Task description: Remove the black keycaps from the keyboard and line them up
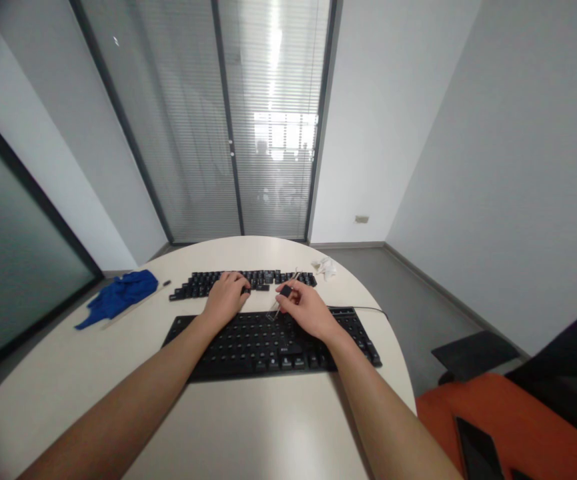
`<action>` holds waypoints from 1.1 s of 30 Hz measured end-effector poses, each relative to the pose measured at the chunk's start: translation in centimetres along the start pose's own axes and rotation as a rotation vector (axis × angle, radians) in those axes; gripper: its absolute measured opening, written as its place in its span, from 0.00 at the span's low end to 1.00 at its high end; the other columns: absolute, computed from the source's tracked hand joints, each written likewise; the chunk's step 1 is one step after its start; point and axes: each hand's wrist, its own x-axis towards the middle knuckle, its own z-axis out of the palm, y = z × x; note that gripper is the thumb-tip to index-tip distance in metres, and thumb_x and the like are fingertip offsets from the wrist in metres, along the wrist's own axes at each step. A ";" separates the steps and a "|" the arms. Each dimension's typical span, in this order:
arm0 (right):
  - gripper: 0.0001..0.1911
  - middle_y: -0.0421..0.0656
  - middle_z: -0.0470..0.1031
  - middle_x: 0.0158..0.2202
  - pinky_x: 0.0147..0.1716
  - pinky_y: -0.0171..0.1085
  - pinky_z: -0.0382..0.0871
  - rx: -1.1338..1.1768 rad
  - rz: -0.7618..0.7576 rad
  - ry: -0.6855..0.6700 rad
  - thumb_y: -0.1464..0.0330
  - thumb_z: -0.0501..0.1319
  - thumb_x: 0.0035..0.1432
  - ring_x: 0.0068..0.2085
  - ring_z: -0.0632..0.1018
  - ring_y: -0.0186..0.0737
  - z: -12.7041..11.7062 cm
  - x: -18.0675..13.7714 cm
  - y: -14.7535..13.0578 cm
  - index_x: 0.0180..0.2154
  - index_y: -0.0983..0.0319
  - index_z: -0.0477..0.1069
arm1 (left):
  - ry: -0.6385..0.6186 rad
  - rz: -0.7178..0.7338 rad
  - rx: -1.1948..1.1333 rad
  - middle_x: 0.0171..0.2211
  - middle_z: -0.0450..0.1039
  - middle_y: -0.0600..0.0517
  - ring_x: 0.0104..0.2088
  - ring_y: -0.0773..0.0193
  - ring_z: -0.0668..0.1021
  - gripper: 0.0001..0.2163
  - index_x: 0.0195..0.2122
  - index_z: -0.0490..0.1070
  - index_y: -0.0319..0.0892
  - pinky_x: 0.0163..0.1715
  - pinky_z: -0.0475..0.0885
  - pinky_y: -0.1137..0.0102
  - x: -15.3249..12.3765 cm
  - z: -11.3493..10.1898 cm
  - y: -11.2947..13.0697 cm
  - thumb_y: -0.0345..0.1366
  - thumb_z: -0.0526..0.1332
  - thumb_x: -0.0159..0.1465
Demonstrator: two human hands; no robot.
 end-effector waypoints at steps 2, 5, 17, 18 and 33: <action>0.16 0.39 0.74 0.26 0.36 0.39 0.71 -0.002 -0.001 -0.003 0.57 0.61 0.58 0.30 0.77 0.39 0.0 0.0 0.1 0.42 0.62 0.69 | 0.006 0.006 -0.006 0.45 0.71 0.45 0.51 0.50 0.67 0.07 0.40 0.75 0.42 0.49 0.66 0.60 0.0 -0.1 0.0 0.32 0.64 0.60; 0.16 0.39 0.75 0.26 0.36 0.39 0.71 0.002 -0.005 -0.006 0.57 0.61 0.58 0.30 0.78 0.40 -0.1 0.0 0.2 0.42 0.62 0.68 | 0.014 0.037 -0.028 0.46 0.71 0.44 0.51 0.50 0.67 0.08 0.41 0.74 0.41 0.50 0.66 0.58 0.0 -0.3 0.2 0.30 0.64 0.60; 0.15 0.40 0.75 0.26 0.37 0.39 0.71 -0.008 -0.023 0.001 0.59 0.61 0.59 0.30 0.78 0.40 -0.2 0.1 0.4 0.43 0.62 0.68 | -0.020 0.241 -0.176 0.46 0.75 0.47 0.52 0.55 0.70 0.13 0.51 0.69 0.40 0.54 0.65 0.61 -0.2 -0.5 1.9 0.28 0.53 0.67; 0.15 0.40 0.75 0.26 0.37 0.39 0.71 -0.004 -0.025 0.000 0.59 0.61 0.59 0.30 0.78 0.40 -0.2 0.1 0.4 0.43 0.62 0.68 | -0.028 0.250 -0.180 0.47 0.75 0.47 0.53 0.55 0.70 0.13 0.51 0.68 0.40 0.54 0.65 0.61 -0.3 -0.4 1.9 0.28 0.52 0.67; 0.15 0.39 0.75 0.26 0.37 0.39 0.71 0.005 -0.022 -0.009 0.58 0.60 0.59 0.31 0.78 0.39 -0.3 -0.1 0.2 0.42 0.61 0.68 | -0.113 0.225 -0.209 0.49 0.76 0.45 0.56 0.53 0.68 0.18 0.59 0.64 0.38 0.56 0.63 0.60 -0.3 0.0 1.7 0.33 0.51 0.68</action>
